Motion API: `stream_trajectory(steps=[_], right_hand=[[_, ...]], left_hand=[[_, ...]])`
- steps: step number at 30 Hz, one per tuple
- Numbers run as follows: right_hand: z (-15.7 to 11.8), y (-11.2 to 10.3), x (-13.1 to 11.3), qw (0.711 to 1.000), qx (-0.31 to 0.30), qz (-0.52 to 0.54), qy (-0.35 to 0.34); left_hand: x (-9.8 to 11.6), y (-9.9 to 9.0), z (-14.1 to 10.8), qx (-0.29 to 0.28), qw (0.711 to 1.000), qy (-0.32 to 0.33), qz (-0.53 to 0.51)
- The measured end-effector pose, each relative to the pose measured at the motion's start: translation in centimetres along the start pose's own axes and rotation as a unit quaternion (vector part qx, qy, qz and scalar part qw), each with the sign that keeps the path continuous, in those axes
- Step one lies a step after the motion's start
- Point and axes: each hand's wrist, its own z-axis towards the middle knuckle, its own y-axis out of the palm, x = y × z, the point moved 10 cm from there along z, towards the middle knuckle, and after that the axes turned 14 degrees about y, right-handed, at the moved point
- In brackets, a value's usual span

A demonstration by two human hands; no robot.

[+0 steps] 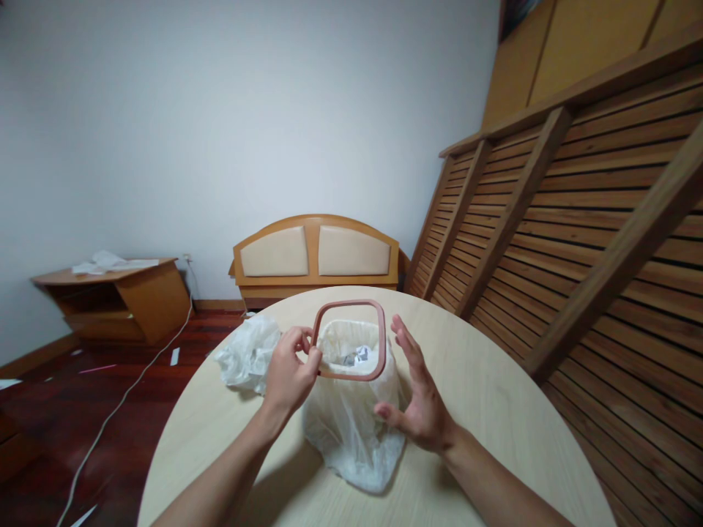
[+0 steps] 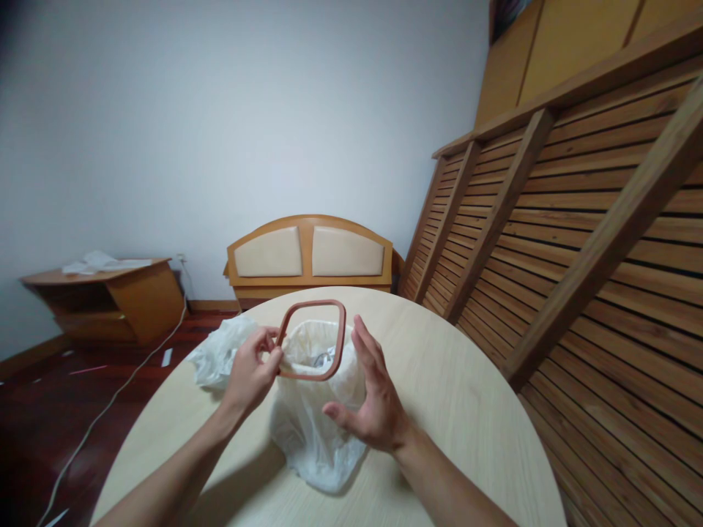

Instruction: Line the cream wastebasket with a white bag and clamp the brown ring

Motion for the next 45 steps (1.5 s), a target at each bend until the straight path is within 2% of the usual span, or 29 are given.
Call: stream_trajectory(steps=[3,6,11,16,26,34,38,45], right_hand=[[0.2,0.1,0.2,1.000,-0.007,-0.024,-0.005],[0.4,-0.1,1.0,0.999,0.006,-0.034,0.003],[0.4,-0.3,1.8,0.999,0.030,-0.032,0.009],[0.4,-0.3,3.2,0.997,0.045,-0.026,0.052],[0.2,-0.8,4.6,0.991,0.082,-0.033,0.102],[0.0,-0.3,5.1,0.987,0.093,-0.012,0.131],[-0.2,0.1,5.6,0.984,0.085,0.013,0.154],[-0.2,1.3,6.2,0.977,0.028,0.076,0.196]], left_hand=[[1.0,0.1,0.0,-0.015,0.999,0.027,0.021],[1.6,0.3,0.0,-0.020,0.999,0.045,-0.004],[1.5,0.5,0.0,-0.021,0.997,0.063,-0.032],[1.2,0.5,-0.1,-0.018,0.997,0.072,-0.020],[-0.9,2.0,-0.6,-0.044,0.997,-0.001,-0.062],[-2.5,2.5,-1.0,-0.020,0.990,-0.052,-0.126],[-2.1,3.0,-0.8,-0.043,0.989,-0.034,-0.138],[-1.1,3.6,-0.9,-0.087,0.979,0.004,-0.185]])
